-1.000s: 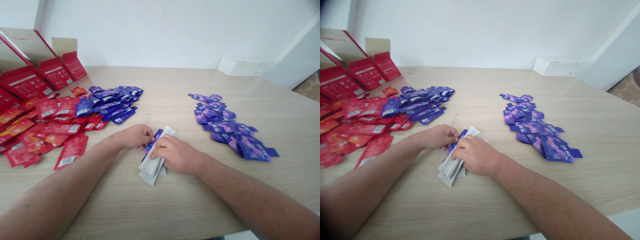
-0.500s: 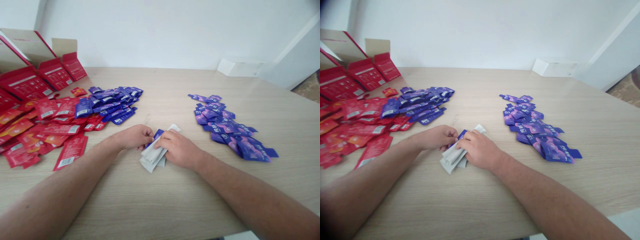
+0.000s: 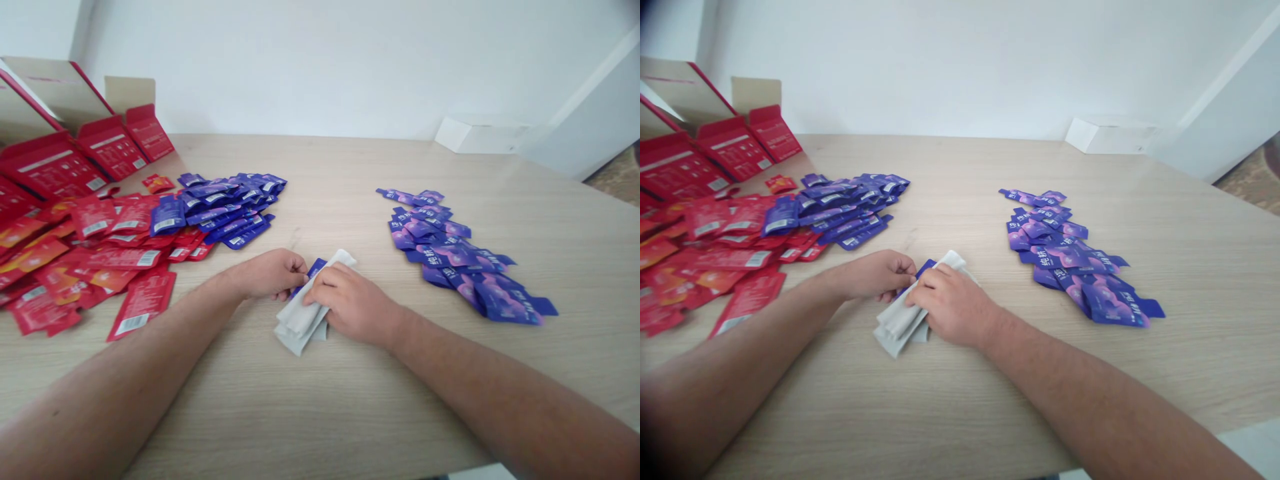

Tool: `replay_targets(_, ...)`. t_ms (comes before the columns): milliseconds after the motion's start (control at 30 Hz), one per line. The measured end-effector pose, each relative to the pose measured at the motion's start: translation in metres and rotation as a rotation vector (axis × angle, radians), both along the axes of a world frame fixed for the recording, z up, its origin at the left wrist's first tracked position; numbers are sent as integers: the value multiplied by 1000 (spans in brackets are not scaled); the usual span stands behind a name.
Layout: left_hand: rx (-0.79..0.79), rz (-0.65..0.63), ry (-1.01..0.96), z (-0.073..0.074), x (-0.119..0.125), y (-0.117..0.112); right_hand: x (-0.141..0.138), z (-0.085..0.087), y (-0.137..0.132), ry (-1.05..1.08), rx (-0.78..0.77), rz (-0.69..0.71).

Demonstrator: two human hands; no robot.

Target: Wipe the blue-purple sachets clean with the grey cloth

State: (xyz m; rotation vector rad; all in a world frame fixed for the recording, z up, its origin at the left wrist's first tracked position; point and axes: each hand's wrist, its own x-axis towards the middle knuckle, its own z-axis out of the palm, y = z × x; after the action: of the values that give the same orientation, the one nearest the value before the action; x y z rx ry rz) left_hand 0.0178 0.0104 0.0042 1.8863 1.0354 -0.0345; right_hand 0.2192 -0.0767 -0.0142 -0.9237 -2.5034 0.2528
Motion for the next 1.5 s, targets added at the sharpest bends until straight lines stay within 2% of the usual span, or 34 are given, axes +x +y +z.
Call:
replay_targets(100, 0, -7, 7, 0, 0, 0, -2, 0, -2, -22, 3, 88)
replay_targets(300, 15, -12, -19, -2, -1, 1, 2, -2, 3, 40, 0, -97)
replay_targets(467, 22, -17, 13, -4, -1, 2, -1, -2, -1, -8, 6, 59)
replay_targets(667, 23, -11, -11, -3, 0, 2, 1, -2, 1, 48, -2, -94)
replay_targets(833, 11, -10, 15, -2, 0, 1, -1, 0, -1, -17, 5, 53)
replay_targets(1033, 12, -15, -30, -5, -1, 3, 1, -1, 2, 37, 4, -91)
replay_targets(1200, -1, -18, -3, -4, -1, 2, -1, -1, -1, -19, 5, 48)
replay_targets(1367, 38, -19, -23, -5, -2, 2, 2, -3, 2, 34, 9, -96)
replay_targets(1500, 14, -23, -8, -4, -2, 3, 0, -3, 1, 2, 18, 1)
